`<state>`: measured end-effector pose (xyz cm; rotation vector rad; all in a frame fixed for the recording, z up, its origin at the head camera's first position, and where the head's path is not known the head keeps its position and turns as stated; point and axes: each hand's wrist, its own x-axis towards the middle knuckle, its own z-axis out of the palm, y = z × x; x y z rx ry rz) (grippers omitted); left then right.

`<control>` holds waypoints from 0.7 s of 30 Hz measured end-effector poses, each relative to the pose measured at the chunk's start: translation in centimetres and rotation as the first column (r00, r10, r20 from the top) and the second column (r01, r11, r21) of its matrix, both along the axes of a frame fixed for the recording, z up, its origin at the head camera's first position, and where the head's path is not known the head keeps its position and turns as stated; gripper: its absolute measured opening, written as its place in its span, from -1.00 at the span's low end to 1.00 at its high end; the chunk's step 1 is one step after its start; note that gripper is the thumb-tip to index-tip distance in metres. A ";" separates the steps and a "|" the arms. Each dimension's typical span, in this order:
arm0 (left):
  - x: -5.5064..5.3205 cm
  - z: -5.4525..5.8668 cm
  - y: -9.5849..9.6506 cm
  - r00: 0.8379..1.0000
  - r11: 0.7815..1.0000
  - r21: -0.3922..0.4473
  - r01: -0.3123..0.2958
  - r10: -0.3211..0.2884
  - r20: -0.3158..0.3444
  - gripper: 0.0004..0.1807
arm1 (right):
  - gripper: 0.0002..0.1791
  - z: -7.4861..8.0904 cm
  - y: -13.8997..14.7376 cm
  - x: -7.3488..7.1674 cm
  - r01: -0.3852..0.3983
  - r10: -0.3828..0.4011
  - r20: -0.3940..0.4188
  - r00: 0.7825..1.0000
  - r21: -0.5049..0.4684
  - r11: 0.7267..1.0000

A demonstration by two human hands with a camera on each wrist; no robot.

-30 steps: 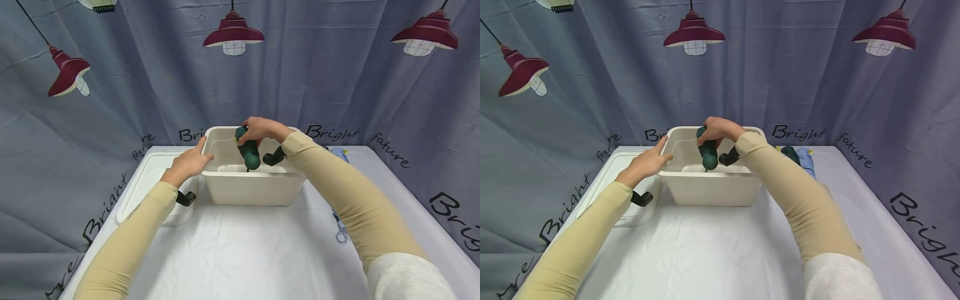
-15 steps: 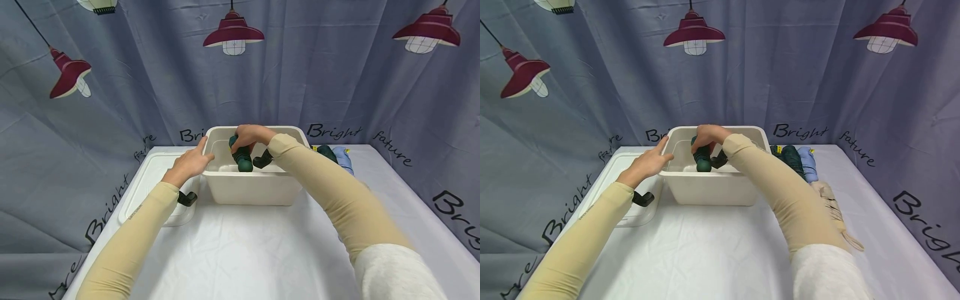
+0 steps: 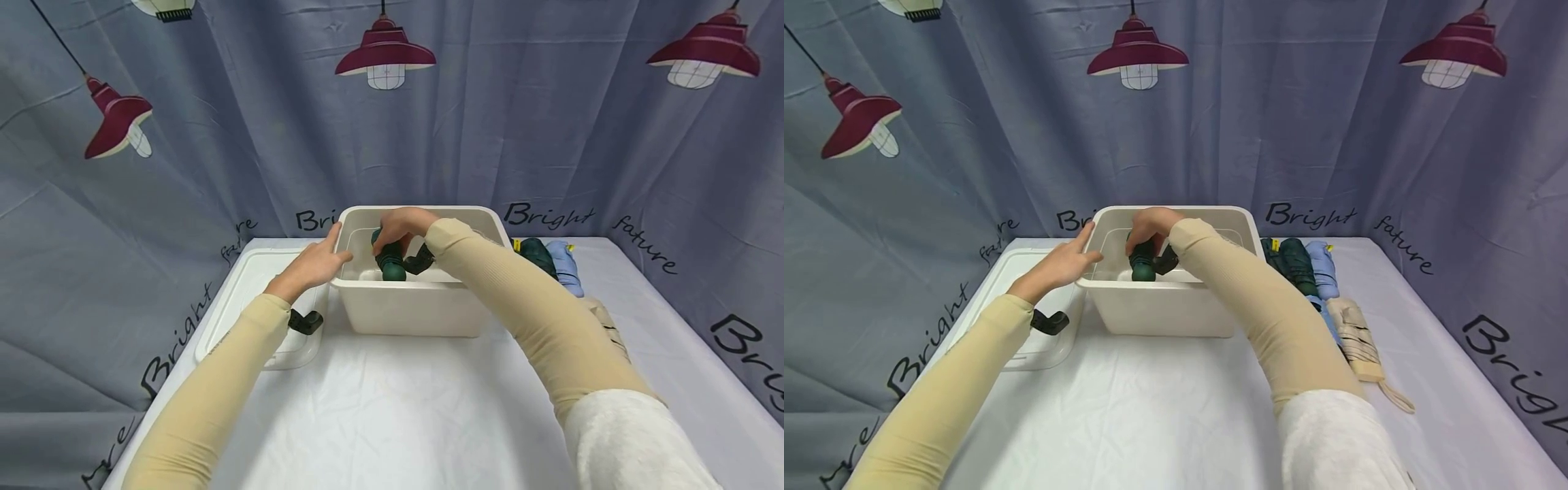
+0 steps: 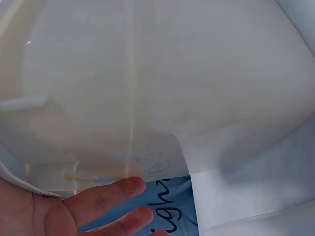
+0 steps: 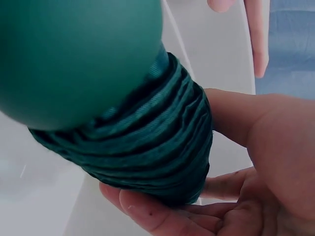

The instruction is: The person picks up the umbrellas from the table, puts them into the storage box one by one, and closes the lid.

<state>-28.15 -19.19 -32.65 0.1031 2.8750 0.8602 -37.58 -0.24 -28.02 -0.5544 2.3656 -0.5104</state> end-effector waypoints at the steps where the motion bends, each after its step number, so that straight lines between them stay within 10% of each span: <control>1: 0.1 0.1 0.0 1.000 1.000 0.002 0.000 0.000 0.002 -0.07 | -0.66 -0.1 -0.1 -0.1 0.002 -0.002 0.009 1.000 0.000 1.000; 21: -0.1 0.0 0.1 1.000 1.000 0.001 0.003 -0.003 -0.014 -0.04 | -0.79 -2.3 -2.1 -1.3 -0.064 0.054 0.091 0.994 0.117 0.991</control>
